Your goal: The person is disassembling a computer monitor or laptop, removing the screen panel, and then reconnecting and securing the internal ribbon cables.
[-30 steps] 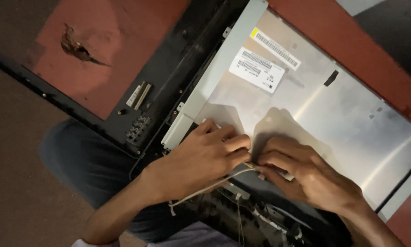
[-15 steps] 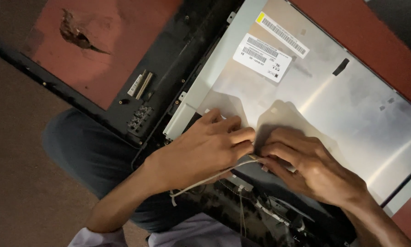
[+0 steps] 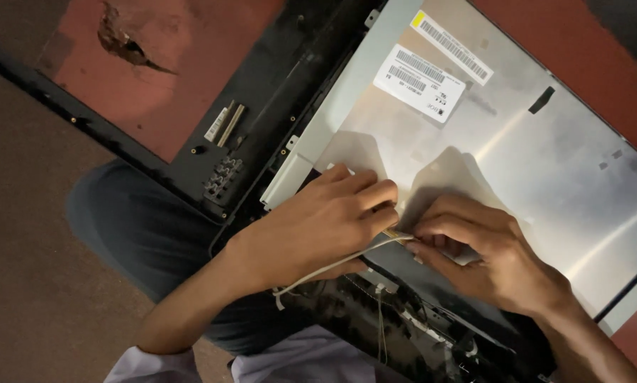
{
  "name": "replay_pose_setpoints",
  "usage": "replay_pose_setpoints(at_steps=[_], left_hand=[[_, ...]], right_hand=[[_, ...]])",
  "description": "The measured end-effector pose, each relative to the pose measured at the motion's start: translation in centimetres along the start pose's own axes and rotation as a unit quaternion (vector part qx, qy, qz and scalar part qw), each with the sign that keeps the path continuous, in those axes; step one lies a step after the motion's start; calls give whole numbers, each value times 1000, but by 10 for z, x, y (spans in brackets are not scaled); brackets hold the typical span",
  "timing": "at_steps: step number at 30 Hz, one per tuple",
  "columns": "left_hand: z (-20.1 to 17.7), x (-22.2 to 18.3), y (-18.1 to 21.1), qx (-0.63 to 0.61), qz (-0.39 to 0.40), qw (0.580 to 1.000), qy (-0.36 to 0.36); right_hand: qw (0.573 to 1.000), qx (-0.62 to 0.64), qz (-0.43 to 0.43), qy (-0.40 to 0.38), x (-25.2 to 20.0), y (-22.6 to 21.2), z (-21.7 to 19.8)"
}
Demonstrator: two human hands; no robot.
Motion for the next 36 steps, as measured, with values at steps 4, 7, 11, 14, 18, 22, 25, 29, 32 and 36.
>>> replay_pose_setpoints(at_steps=[4,7,11,14,18,22,25,29,32,36], left_hand=[[2,-1,0,5,1,1000,-5],[1,0,1,25,9,1000,-1],[2,1,0,29,18,999,-2],[3,2,0,11,9,1000,-8],[2,3,0,-9,-2,1000,3],[0,4,3,-11,5,1000,5],[0,3,3,-24,8,1000,11],[-3,2,4,-18,17,999,25],[-4,3,5,-18,21,999,28],[-5,5,7,-13,36,999,33]], right_hand=[[1000,-14,-15,5,2,-2,3],[999,-32,-13,-1,0,-3,5],[999,-46,14,-18,-3,1,7],[998,-57,-9,-13,-3,-3,7],[997,-75,-27,-3,-12,1,10],[998,-58,-28,-1,-6,-2,4],[999,-37,-27,-15,-2,-7,2],[1000,-12,17,14,5,-9,-5],[999,-5,34,-4,3,-4,-1],[999,-12,43,-23,-2,0,6]])
Point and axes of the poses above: each hand's wrist, its own x-axis towards the middle knuckle, its own z-axis out of the palm, y = z × x, the point moved 6 cm from there along x, towards the middle knuckle, and after that the axes turned 11 degrees about -x, right-handed, at the moved point
